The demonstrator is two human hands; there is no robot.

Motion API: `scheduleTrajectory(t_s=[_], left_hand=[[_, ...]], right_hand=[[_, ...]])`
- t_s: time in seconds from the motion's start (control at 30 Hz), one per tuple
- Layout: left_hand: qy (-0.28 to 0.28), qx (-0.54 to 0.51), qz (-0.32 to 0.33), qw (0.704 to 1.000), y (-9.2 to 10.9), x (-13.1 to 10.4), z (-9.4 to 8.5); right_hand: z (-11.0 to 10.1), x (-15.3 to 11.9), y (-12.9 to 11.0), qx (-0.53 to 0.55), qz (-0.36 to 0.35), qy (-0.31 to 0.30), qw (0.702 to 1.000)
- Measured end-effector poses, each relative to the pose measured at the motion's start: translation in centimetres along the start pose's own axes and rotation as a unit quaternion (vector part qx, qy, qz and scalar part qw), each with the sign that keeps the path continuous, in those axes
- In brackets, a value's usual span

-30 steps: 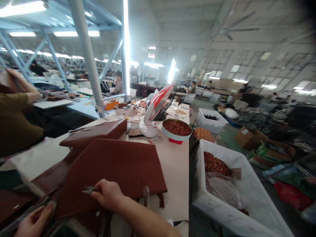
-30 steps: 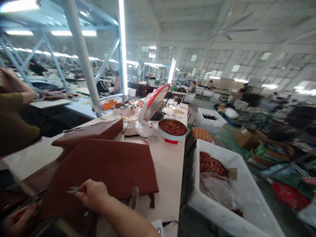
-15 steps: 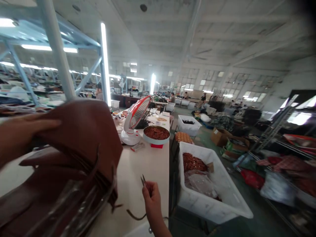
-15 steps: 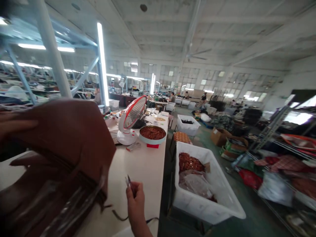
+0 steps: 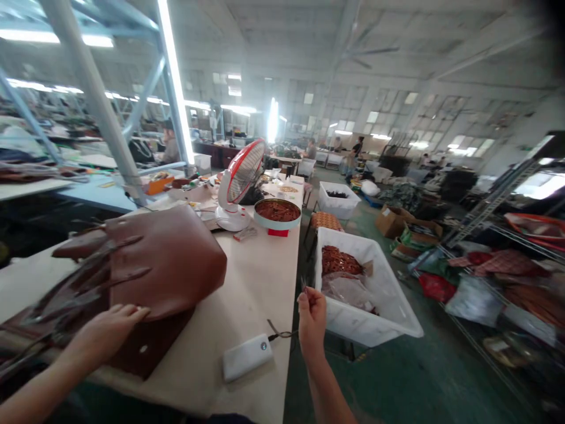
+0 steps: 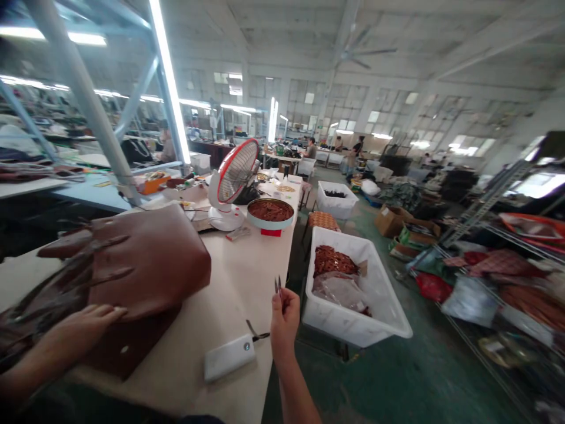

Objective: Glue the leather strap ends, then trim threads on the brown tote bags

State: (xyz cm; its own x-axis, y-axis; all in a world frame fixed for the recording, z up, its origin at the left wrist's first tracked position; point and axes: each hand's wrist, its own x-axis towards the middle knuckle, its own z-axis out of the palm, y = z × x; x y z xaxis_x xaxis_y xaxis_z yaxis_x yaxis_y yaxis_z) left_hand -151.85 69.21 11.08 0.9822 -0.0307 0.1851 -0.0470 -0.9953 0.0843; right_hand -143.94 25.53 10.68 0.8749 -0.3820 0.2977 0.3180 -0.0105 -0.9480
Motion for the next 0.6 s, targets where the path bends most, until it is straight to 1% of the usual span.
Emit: scheduleTrajectory(t_s=[0.07, 0.13, 0.17, 0.23, 0.3, 0.37, 0.47, 0.53, 0.6], left_hand=[[-0.021, 0.026, -0.001, 0.999, 0.5, -0.9, 3.1], [-0.012, 0.026, -0.026, 0.999, 1.0, -1.6, 5.6], [-0.006, 0.023, -0.037, 0.999, 1.2, -1.9, 6.4], [-0.001, 0.012, -0.053, 0.999, 1.4, -2.4, 7.5], [-0.001, -0.001, -0.067, 0.998, 1.4, -2.9, 7.9], [0.0, -0.012, -0.085, 0.996, 1.5, -3.5, 8.0], [0.009, -0.023, -0.126, 0.992, 1.7, -3.8, 7.8], [0.017, -0.025, -0.165, 0.986, 1.7, -3.3, 7.6], [0.018, -0.027, -0.202, 0.979, 1.3, -2.1, 7.4]], right_hand=[[1.6, -1.3, 0.4, -0.03, -0.002, -0.065, 0.997], [3.8, -2.7, 0.9, -0.055, -0.006, -0.156, 0.986], [5.3, -3.4, 1.2, -0.065, -0.014, -0.212, 0.975], [8.5, -4.8, 1.9, -0.085, -0.042, -0.327, 0.94], [12.2, -6.0, 3.1, -0.116, -0.072, -0.426, 0.895], [15.8, -7.1, 4.6, -0.16, -0.085, -0.486, 0.855], [20.1, -8.4, 6.9, -0.192, -0.081, -0.526, 0.825], [22.1, -9.1, 8.2, -0.201, -0.08, -0.543, 0.812], [23.4, -9.7, 9.1, -0.212, -0.084, -0.559, 0.797]])
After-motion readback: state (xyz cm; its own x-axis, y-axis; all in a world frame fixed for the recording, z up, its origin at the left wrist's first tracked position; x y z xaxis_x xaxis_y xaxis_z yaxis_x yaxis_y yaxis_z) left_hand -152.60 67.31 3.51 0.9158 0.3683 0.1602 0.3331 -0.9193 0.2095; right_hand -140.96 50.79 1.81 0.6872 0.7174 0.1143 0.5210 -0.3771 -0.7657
